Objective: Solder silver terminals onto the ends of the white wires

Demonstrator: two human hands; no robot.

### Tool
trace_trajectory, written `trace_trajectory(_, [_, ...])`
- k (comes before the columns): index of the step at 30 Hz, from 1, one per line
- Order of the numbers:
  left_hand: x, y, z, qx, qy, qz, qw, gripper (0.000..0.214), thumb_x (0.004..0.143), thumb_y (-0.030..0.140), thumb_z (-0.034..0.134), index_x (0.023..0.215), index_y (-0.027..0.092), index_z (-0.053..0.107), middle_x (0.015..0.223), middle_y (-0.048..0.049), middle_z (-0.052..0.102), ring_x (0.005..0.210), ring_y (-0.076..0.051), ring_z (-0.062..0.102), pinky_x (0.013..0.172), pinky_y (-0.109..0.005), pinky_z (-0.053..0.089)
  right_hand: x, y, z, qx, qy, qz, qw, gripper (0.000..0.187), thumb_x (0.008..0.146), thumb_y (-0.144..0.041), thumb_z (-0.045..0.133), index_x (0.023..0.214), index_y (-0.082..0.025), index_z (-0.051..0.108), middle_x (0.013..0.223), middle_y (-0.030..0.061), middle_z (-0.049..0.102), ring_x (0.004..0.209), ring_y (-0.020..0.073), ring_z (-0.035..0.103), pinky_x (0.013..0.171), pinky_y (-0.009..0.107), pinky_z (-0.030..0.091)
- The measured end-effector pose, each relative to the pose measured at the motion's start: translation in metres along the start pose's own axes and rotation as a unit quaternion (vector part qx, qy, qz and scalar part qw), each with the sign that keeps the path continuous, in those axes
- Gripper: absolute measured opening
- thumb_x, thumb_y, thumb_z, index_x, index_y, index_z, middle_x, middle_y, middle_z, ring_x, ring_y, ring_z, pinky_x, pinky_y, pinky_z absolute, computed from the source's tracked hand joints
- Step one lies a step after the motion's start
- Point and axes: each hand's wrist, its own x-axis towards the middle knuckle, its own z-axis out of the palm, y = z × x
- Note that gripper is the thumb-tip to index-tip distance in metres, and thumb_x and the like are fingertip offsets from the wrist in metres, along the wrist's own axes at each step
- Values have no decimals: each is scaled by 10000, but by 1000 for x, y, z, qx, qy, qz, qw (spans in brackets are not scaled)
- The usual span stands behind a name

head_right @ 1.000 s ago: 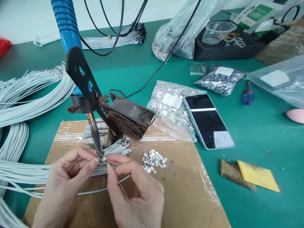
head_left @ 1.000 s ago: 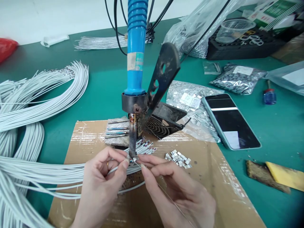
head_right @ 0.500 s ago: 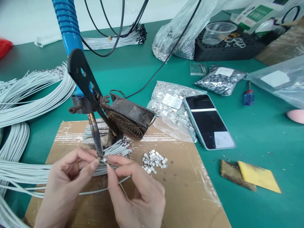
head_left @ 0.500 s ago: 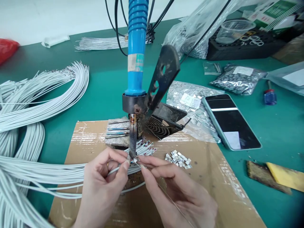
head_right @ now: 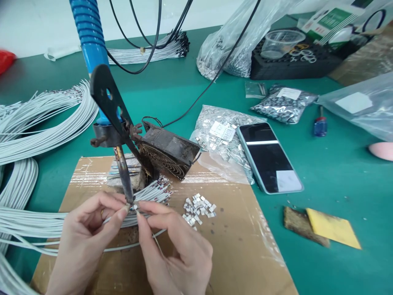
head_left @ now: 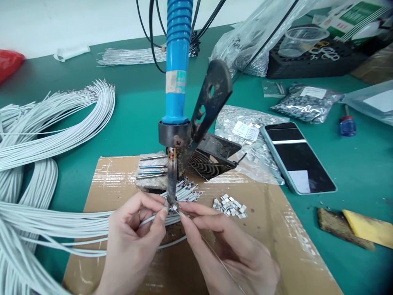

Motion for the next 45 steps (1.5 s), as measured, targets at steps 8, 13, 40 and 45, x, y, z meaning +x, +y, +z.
trace_trajectory(8, [3,-3,-2,21,-17,12,1000,172,866,85,752,745,207,740,873,7,785,699,-88,750,654,-104,563,-1,4,-1,0,-10,-16,1000,220,865,-61,754,802,-264,698,976,-46,852,797,112,807,788,158,609])
trace_trajectory(13, [2,-4,-3,24,-16,25,999,178,862,85,746,737,212,731,861,15,796,654,-78,741,613,-94,555,-1,4,0,-10,0,-17,1000,206,871,-82,760,799,-268,706,961,-60,849,778,89,795,790,134,598])
trace_trajectory(40, [-10,6,16,16,77,-34,996,95,767,193,772,703,228,712,827,16,739,549,-73,548,531,-146,490,-1,6,-1,5,-4,-3,1000,214,861,-77,769,781,-271,726,972,-45,853,805,107,807,793,160,600])
trace_trajectory(45, [-8,0,10,35,26,-20,999,89,789,162,766,737,221,723,860,-2,757,502,-66,496,501,-156,485,-1,6,0,8,0,1,1000,210,868,-84,762,778,-270,726,963,-48,852,813,106,807,806,157,594])
